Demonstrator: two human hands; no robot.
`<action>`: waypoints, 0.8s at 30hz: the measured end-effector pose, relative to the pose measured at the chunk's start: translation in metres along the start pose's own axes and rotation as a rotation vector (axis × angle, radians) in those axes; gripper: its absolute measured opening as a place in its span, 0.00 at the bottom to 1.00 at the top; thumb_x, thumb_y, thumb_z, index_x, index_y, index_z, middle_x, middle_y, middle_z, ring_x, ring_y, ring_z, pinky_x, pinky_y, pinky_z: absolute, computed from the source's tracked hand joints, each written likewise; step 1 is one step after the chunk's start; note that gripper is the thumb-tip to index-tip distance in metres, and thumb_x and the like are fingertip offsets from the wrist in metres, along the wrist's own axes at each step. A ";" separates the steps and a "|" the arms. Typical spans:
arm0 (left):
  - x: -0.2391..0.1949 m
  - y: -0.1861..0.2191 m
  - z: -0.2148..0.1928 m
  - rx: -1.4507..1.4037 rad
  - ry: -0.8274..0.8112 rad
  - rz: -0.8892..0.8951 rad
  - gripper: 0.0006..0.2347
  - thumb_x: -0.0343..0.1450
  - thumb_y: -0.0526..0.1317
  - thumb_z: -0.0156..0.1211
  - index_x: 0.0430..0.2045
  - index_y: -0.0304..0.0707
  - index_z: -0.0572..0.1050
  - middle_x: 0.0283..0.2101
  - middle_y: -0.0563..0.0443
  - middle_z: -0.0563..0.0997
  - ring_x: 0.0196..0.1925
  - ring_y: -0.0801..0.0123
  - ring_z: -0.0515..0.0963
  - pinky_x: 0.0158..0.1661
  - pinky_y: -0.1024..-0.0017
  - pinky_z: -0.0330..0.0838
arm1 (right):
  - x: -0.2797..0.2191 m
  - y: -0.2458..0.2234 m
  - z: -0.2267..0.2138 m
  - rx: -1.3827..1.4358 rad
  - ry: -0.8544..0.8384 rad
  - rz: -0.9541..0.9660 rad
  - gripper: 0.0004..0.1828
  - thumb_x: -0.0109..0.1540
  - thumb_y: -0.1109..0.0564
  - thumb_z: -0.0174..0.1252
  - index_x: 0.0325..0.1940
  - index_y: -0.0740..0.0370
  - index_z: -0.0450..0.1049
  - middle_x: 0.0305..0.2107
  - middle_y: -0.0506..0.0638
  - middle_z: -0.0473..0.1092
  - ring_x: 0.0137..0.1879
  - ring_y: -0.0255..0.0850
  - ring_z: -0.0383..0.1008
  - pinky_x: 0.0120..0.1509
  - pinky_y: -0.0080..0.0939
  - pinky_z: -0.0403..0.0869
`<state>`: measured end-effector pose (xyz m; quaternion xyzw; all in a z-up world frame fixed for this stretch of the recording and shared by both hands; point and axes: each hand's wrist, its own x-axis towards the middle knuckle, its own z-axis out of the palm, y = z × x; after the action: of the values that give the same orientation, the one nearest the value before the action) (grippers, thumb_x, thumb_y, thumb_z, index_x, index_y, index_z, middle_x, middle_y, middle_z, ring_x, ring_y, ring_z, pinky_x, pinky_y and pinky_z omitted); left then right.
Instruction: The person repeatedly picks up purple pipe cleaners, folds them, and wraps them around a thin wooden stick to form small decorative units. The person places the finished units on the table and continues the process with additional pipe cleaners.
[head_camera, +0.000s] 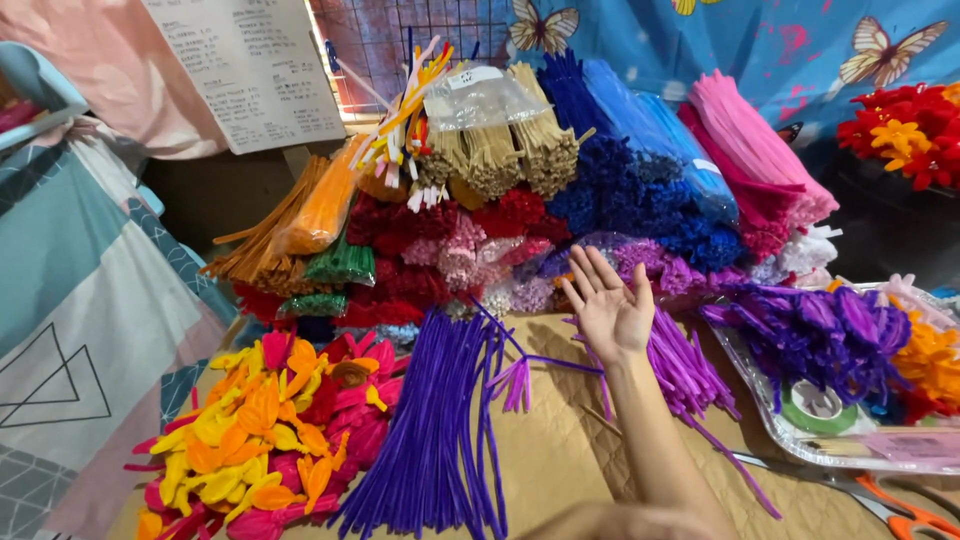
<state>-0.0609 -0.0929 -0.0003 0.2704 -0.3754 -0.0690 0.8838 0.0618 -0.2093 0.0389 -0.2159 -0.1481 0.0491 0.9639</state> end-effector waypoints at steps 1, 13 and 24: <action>0.003 -0.008 -0.013 -0.058 0.050 -0.001 0.25 0.80 0.44 0.28 0.61 0.22 0.68 0.63 0.35 0.73 0.68 0.52 0.72 0.63 0.70 0.67 | -0.001 -0.004 0.002 -0.001 -0.003 -0.003 0.44 0.62 0.28 0.48 0.70 0.63 0.66 0.70 0.61 0.60 0.79 0.53 0.54 0.81 0.60 0.51; 0.047 0.094 -0.144 0.006 0.553 0.137 0.15 0.75 0.50 0.49 0.50 0.46 0.76 0.50 0.41 0.83 0.46 0.56 0.85 0.30 0.88 0.78 | 0.029 0.001 -0.099 -0.137 0.255 -0.081 0.20 0.68 0.43 0.54 0.55 0.56 0.76 0.40 0.49 0.75 0.51 0.43 0.77 0.58 0.44 0.75; 0.020 0.092 -0.190 0.197 0.763 -0.094 0.19 0.73 0.56 0.49 0.42 0.45 0.82 0.44 0.55 0.86 0.43 0.71 0.85 0.41 0.73 0.81 | 0.017 0.001 -0.083 -0.253 0.285 -0.021 0.16 0.68 0.45 0.53 0.52 0.56 0.75 0.38 0.49 0.73 0.48 0.42 0.77 0.53 0.38 0.74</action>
<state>0.0793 0.0591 -0.0477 0.3771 -0.0124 0.0324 0.9255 0.1032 -0.2395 -0.0287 -0.3384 -0.0173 -0.0112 0.9408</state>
